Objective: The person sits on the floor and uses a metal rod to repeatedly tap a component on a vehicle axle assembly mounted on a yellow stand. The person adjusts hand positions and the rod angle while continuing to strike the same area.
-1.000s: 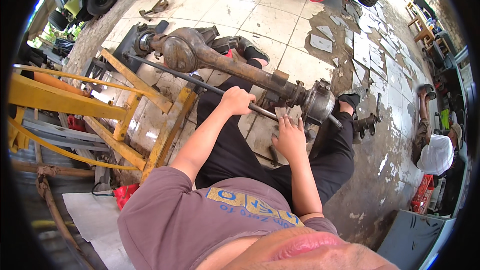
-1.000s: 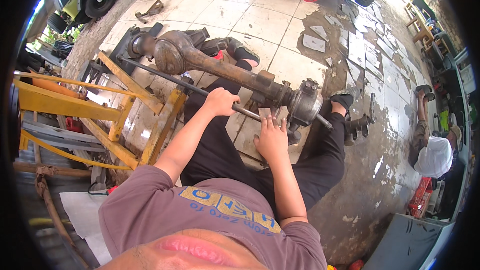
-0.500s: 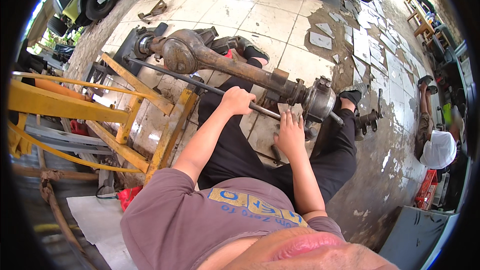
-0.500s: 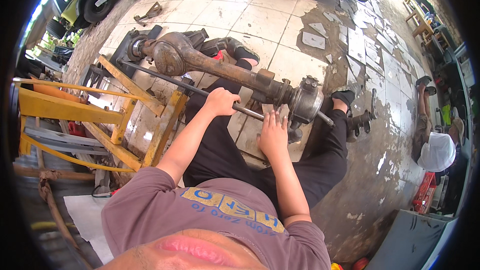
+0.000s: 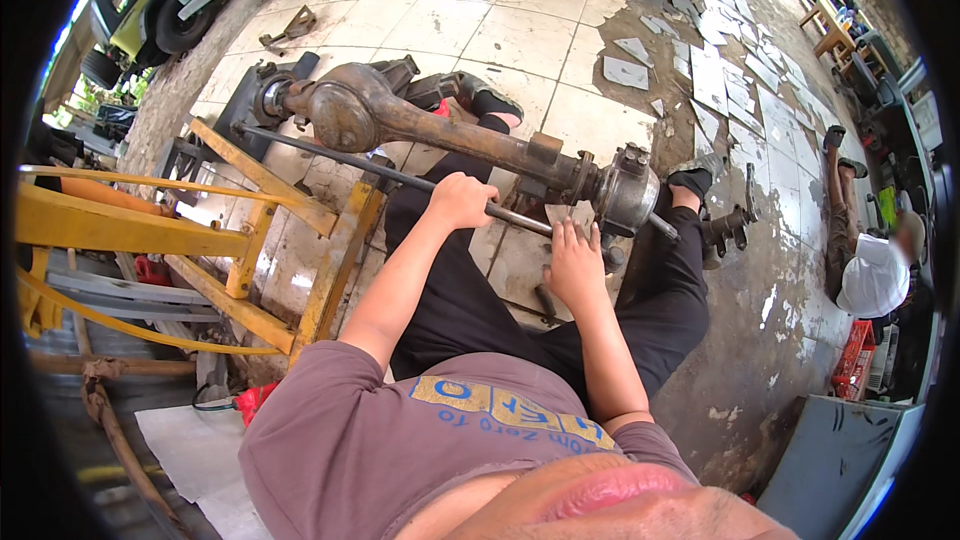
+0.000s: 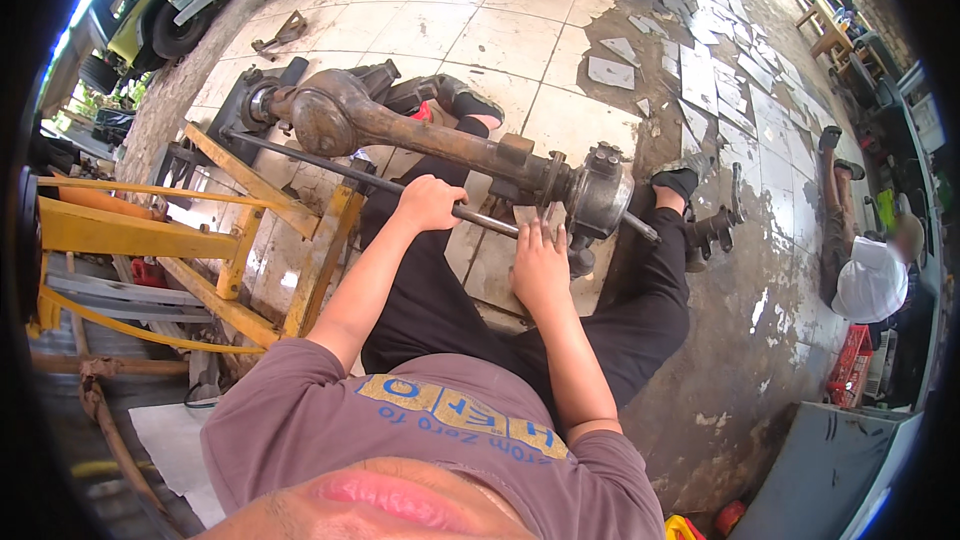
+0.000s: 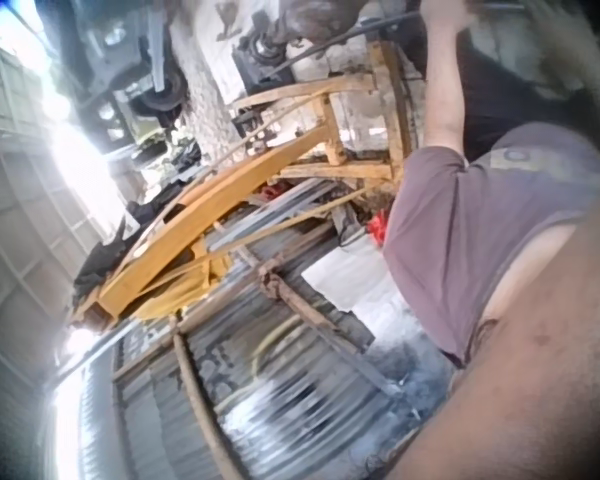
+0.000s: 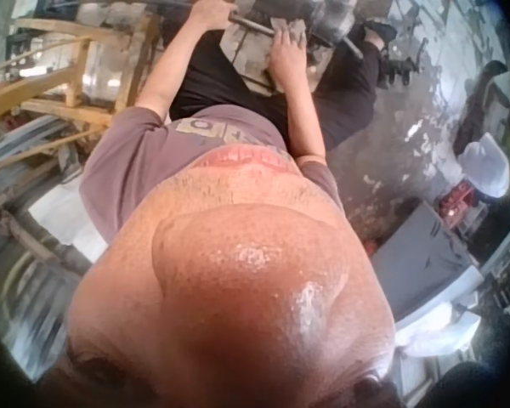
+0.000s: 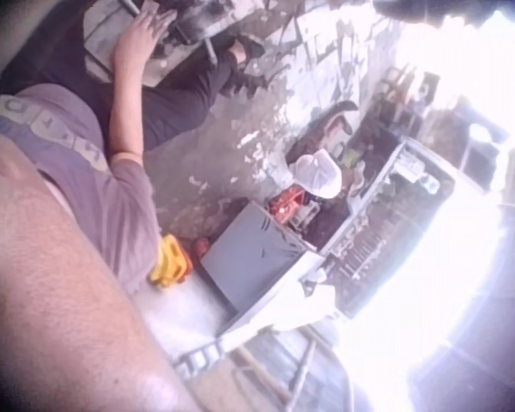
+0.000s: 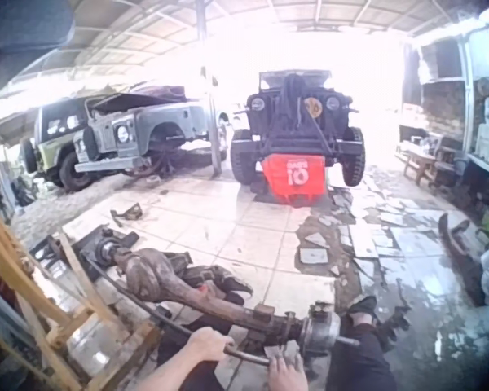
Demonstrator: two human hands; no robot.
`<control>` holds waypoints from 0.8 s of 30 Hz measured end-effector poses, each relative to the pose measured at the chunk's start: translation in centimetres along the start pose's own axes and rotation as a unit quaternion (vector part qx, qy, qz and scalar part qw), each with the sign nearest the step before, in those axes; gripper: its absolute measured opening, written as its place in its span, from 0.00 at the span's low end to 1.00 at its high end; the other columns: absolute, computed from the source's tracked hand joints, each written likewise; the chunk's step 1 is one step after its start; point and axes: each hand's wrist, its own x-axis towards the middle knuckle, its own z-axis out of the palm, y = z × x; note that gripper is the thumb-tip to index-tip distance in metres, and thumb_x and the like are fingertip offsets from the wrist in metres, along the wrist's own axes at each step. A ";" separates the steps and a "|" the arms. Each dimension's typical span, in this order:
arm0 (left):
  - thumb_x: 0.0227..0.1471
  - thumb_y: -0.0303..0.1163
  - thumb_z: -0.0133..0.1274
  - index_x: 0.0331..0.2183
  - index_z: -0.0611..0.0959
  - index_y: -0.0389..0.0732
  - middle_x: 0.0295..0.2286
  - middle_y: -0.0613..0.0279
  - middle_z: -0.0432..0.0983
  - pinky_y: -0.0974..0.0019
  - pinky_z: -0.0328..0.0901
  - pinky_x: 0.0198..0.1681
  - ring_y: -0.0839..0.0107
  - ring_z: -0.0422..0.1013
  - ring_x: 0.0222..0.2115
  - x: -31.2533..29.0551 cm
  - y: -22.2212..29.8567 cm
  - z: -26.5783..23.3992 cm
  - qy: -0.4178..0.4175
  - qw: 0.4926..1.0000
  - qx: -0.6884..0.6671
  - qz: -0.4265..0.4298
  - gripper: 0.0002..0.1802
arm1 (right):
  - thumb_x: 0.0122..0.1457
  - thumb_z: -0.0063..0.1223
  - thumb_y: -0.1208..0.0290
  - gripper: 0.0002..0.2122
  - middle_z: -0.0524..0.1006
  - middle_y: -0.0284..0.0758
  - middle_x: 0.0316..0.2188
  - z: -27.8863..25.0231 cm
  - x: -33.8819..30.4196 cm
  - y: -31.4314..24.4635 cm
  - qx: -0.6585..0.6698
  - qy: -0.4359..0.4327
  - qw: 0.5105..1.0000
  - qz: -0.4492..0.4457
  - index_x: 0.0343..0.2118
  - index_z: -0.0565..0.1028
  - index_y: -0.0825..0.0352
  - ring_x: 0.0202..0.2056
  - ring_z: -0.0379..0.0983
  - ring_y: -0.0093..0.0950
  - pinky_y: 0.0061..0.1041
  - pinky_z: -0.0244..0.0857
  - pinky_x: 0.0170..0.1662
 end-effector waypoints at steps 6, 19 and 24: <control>0.43 0.46 0.72 0.36 0.94 0.57 0.27 0.58 0.87 0.53 0.74 0.48 0.56 0.84 0.35 0.3 -0.2 0.3 0.019 1.000 -0.001 0.006 0.16 | 0.61 0.68 0.52 0.43 0.67 0.50 0.76 1.3 -0.2 0.0 -0.072 0.051 0.996 -0.005 0.73 0.65 0.73 0.76 0.64 0.42 0.55 0.40 0.83; 0.43 0.44 0.71 0.34 0.94 0.56 0.25 0.59 0.87 0.53 0.74 0.44 0.57 0.84 0.33 0.3 -0.2 0.4 0.043 0.999 -0.005 0.017 0.13 | 0.59 0.71 0.54 0.45 0.64 0.49 0.77 0.3 0.0 -0.1 0.018 -0.035 0.999 0.016 0.74 0.63 0.72 0.78 0.60 0.43 0.54 0.43 0.82; 0.43 0.45 0.71 0.36 0.94 0.55 0.25 0.59 0.87 0.53 0.74 0.46 0.56 0.84 0.34 0.2 -0.1 0.1 0.028 1.000 -0.001 0.013 0.15 | 0.58 0.71 0.53 0.48 0.62 0.49 0.78 -0.1 -0.8 -0.5 0.025 -0.002 1.000 0.003 0.77 0.60 0.72 0.78 0.58 0.43 0.52 0.42 0.82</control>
